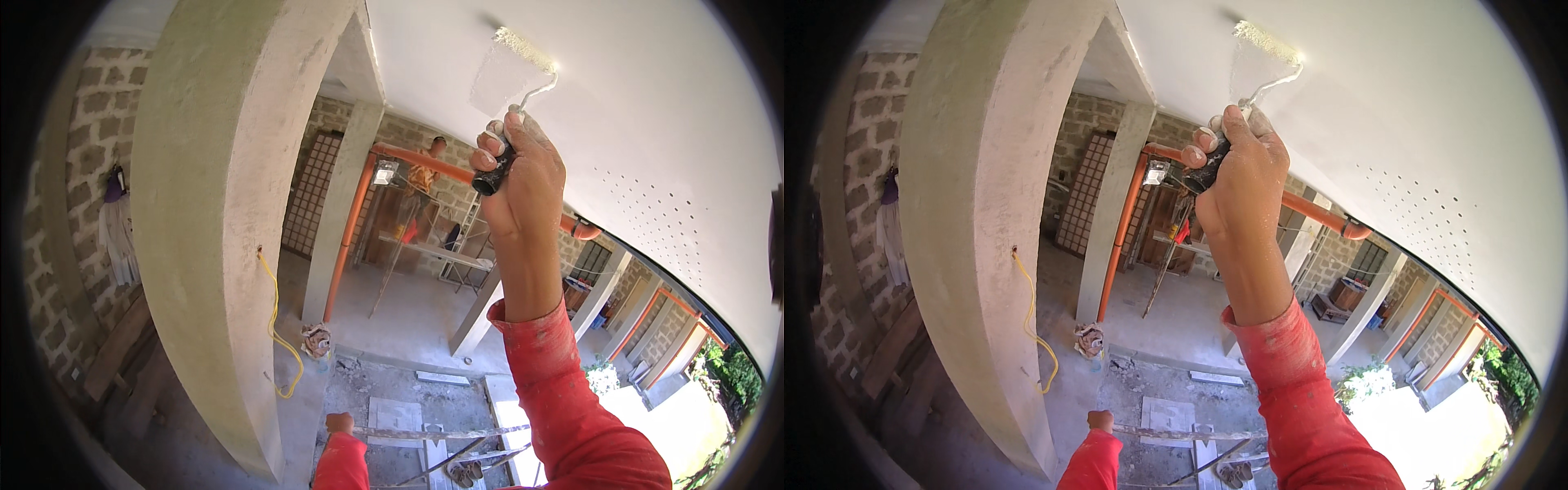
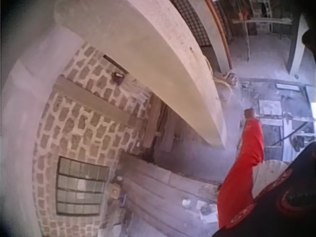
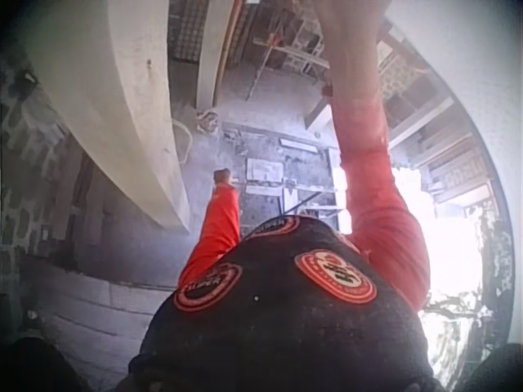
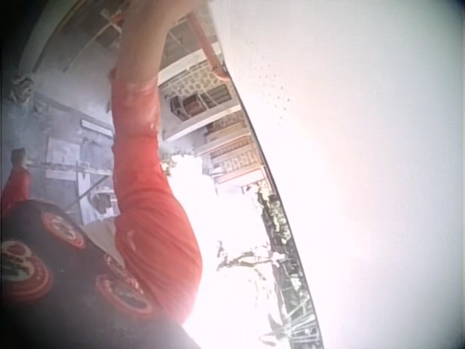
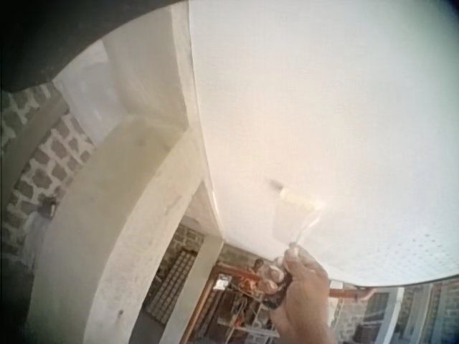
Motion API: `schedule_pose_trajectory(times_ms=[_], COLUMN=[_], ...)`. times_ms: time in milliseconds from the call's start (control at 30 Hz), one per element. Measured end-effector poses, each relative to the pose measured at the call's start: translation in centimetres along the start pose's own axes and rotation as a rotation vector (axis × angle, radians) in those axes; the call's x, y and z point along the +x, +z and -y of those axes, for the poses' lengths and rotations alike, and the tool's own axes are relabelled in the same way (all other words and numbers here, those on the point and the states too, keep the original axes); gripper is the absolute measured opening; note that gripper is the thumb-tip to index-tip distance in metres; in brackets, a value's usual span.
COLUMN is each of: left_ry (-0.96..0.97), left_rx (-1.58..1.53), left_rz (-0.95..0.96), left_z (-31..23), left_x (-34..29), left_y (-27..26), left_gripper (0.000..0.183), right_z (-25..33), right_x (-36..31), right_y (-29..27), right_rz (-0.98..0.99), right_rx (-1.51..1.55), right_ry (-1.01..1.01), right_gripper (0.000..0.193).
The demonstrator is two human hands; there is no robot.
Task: The person paints a ceiling using a paint roller on an extension pole. They repeatedly roll white paint onto the ceiling surface, occasionally dip the roller into a bucket, and adjust their position on scaffolding to reach different areas.
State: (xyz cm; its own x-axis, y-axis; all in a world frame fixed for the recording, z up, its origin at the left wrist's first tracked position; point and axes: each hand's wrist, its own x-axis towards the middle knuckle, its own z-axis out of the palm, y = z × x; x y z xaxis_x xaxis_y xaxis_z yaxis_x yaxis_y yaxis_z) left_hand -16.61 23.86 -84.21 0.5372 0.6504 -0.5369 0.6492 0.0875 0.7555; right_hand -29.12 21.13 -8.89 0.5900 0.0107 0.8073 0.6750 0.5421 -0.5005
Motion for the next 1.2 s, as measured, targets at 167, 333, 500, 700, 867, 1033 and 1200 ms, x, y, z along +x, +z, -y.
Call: schedule_pose_trajectory(times_ms=[167, 333, 500, 700, 867, 1033, 1200], left_ry=[-0.013, 0.036, 0.103, 0.295, 0.234, 0.403, 0.269], left_rx=[-0.01, 0.0, -0.043, 0.047, -0.043, -0.048, -0.057], left_rz=[0.039, 0.019, -0.019, -0.092, -0.072, -0.101, -0.048], left_z=[0.5, 0.8, 2.2, 2.5, 3.7, 4.9, 3.4], left_x=[1.3, 1.3, 3.3, 2.8, 4.0, 4.9, 3.6], left_y=[0.2, 0.5, 1.3, 2.7, 3.1, 3.1, 3.9], left_gripper=[0.026, 0.022, 0.017, 0.016, 0.018, 0.018, 0.019], right_z=[-1.6, -5.7, -11.1, -17.5, -21.8, -24.1, -23.2], right_x=[1.4, 7.2, 14.6, 22.4, 27.6, 32.4, 33.1], right_y=[-0.7, -3.9, -8.3, -16.0, -19.5, -22.8, -24.5], right_rz=[-0.02, -0.123, -0.183, -0.226, -0.274, -0.373, -0.376], right_rx=[-0.006, 0.011, 0.117, 0.198, 0.129, 0.193, 0.157], right_ry=[0.022, 0.085, 0.186, 0.231, 0.266, 0.301, 0.297], right_gripper=[0.006, 0.004, 0.011, 0.013, 0.013, 0.011, 0.014])
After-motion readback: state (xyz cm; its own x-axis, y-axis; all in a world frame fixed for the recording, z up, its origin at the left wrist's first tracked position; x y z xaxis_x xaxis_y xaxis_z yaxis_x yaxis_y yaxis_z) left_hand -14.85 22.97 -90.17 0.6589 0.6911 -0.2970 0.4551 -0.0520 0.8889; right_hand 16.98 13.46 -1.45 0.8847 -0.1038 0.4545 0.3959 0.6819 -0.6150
